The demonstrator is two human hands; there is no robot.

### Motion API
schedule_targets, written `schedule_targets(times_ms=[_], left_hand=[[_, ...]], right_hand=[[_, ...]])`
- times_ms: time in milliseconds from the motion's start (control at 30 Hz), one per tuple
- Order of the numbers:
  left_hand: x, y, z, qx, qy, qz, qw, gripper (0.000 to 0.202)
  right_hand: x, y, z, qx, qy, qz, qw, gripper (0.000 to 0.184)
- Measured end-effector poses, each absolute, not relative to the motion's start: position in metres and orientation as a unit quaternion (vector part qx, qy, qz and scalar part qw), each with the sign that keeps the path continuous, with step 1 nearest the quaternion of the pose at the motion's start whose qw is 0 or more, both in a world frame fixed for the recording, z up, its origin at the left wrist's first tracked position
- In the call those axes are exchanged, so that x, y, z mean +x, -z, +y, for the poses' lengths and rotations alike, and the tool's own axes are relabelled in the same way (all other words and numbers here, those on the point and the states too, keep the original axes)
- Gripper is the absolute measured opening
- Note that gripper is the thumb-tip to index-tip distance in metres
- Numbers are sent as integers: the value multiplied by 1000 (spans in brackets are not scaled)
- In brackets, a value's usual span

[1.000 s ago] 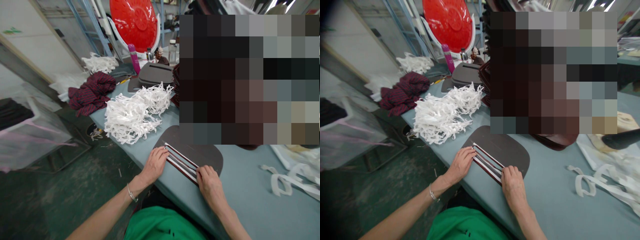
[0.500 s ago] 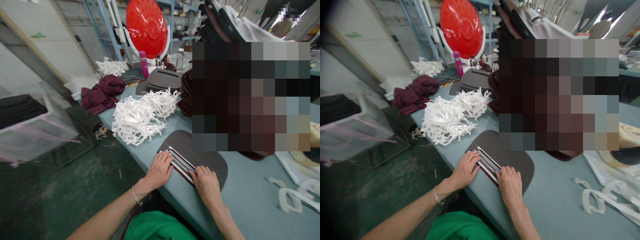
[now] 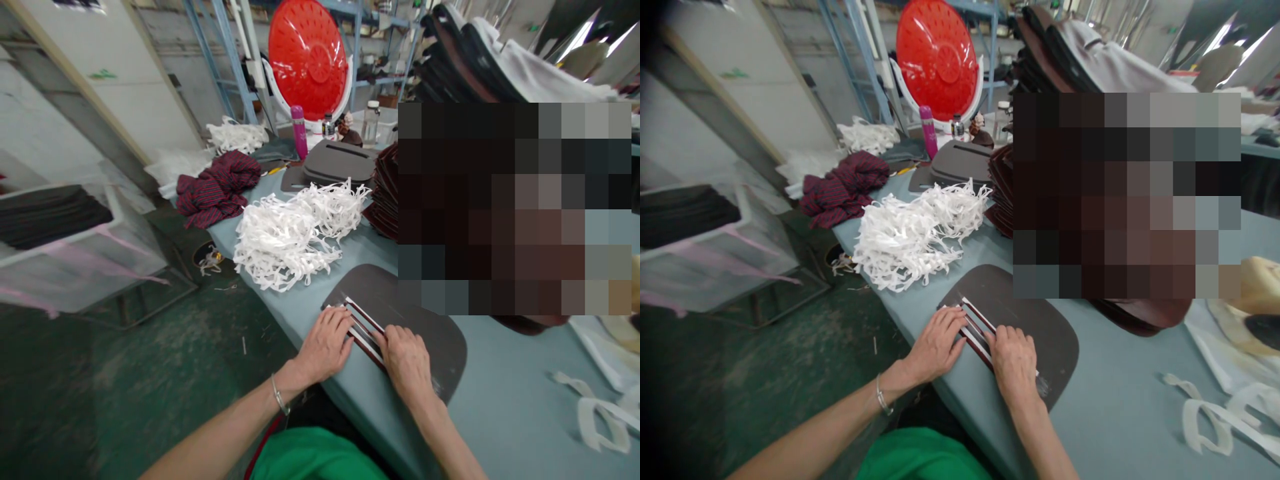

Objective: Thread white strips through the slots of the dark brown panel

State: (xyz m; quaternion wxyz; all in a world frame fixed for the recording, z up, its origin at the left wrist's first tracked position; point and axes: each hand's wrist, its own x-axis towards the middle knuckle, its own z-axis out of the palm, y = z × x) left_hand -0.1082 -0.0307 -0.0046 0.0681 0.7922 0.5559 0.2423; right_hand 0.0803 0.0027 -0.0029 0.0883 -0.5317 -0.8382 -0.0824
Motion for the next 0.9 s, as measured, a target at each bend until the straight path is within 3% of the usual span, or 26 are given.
schedule_targets(times_ms=[600,900], left_hand=[[-111,3,-18,788,-243,559,84,43],[-113,8,-18,797,-247,549,53,35]], right_hand=[[30,6,16,-533,41,-835,133,14],[82,16,-11,-498,-19,-844,196,22]])
